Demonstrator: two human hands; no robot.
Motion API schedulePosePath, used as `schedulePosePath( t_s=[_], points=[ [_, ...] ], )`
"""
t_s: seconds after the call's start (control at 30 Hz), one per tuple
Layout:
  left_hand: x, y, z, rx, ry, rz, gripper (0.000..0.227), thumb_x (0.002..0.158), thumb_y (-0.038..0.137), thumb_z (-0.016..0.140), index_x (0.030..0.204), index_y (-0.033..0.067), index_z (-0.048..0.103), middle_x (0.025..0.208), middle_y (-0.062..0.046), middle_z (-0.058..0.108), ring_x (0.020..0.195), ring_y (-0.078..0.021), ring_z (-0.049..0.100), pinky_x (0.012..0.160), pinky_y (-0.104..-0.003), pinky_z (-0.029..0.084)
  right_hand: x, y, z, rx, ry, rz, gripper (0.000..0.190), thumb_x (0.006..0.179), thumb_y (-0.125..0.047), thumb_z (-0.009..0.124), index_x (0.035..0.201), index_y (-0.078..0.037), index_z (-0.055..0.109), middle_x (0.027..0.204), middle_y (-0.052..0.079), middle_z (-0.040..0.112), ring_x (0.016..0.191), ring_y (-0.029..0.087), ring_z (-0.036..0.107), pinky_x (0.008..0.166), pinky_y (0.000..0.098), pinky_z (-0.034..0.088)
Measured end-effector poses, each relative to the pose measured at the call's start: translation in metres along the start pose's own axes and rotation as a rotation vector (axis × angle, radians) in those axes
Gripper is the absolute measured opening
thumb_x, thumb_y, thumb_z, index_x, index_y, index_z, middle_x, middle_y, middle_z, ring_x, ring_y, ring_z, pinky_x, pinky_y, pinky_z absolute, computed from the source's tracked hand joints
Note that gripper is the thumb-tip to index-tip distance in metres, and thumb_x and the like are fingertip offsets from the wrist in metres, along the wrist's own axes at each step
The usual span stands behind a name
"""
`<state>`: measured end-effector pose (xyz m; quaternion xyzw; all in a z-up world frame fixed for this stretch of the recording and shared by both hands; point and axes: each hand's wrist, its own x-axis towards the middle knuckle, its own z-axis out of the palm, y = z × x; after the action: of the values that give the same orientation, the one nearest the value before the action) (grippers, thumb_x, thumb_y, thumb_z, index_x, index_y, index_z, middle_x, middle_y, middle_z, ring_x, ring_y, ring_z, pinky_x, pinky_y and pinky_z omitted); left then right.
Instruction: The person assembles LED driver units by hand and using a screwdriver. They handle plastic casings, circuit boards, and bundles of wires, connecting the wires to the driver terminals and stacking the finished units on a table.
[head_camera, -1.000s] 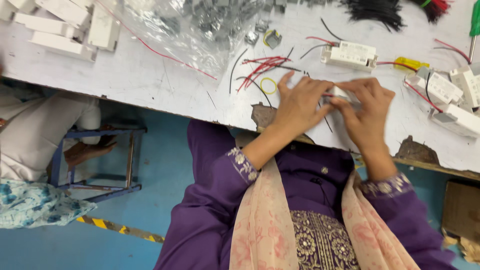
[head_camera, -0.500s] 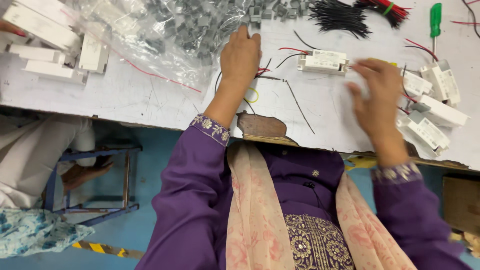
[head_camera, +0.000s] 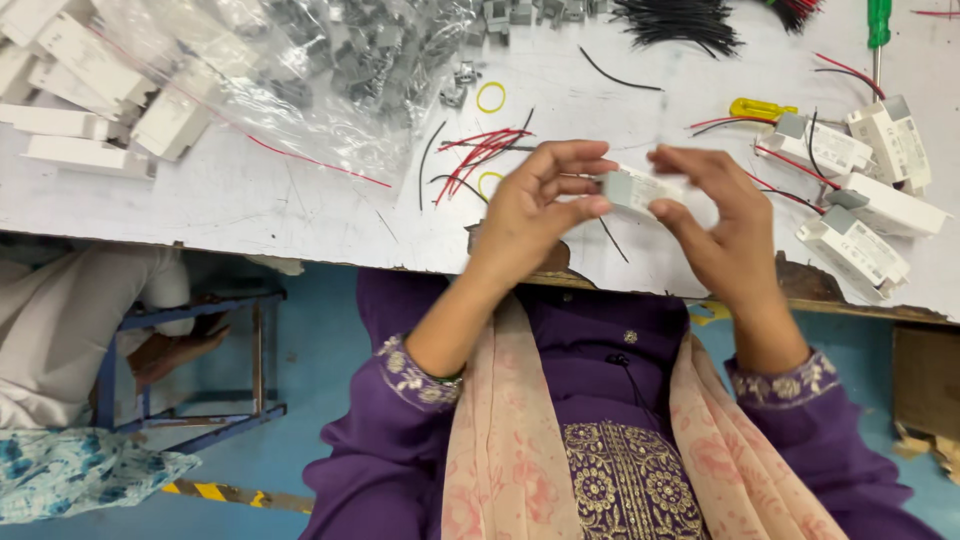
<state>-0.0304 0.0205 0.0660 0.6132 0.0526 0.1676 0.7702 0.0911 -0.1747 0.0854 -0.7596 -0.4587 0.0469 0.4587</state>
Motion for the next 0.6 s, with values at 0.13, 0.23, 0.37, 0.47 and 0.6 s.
schedulePosePath(
  t_s=[0.13,0.23,0.37,0.47,0.6],
  points=[
    [-0.002,-0.004,0.026,0.085,-0.003,0.021,0.057,0.090,0.005,0.080,0.141,0.0020,0.056,0.125,-0.011,0.071,0.111,-0.0152,0.070,0.092,-0.027,0.059,-0.013,-0.024,0.005,0.322,0.100,0.124,0.034,0.100,0.002,0.071,0.133,-0.004,0.068,0.134,0.012,0.064,0.105,0.014,0.066,0.087,0.0254,0.055],
    [0.001,-0.010,0.027,-0.069,-0.021,-0.053,0.059,0.090,0.004,0.079,0.143,0.0022,0.053,0.125,-0.012,0.067,0.107,-0.0178,0.071,0.089,-0.027,0.061,-0.011,-0.026,0.004,0.324,0.099,0.138,0.032,0.099,0.006,0.068,0.130,-0.002,0.069,0.132,0.013,0.064,0.101,0.012,0.065,0.082,0.0236,0.057],
    [0.005,-0.016,0.028,-0.082,-0.021,0.038,0.063,0.090,0.004,0.080,0.145,0.0037,0.049,0.126,-0.012,0.064,0.115,-0.0173,0.067,0.095,-0.029,0.063,-0.012,-0.019,0.005,0.288,0.081,0.112,0.033,0.099,0.008,0.065,0.132,0.000,0.068,0.134,0.013,0.063,0.102,0.012,0.065,0.082,0.0247,0.059],
    [0.014,-0.009,0.028,-0.015,-0.012,0.049,0.066,0.087,0.005,0.082,0.143,0.0052,0.047,0.126,-0.011,0.060,0.112,-0.0180,0.067,0.092,-0.030,0.063,-0.013,-0.009,0.010,0.343,0.107,0.114,0.029,0.104,0.007,0.063,0.133,0.000,0.068,0.132,0.012,0.063,0.104,0.013,0.066,0.085,0.0251,0.059],
    [0.027,0.009,0.015,0.564,-0.005,0.239,0.054,0.089,0.020,0.084,0.134,0.0097,0.055,0.125,-0.009,0.061,0.108,-0.0213,0.068,0.088,-0.033,0.060,-0.007,0.014,0.017,0.401,0.159,0.158,0.025,0.107,0.002,0.063,0.132,0.002,0.068,0.129,0.011,0.062,0.098,0.013,0.066,0.081,0.0245,0.058]
  ],
)
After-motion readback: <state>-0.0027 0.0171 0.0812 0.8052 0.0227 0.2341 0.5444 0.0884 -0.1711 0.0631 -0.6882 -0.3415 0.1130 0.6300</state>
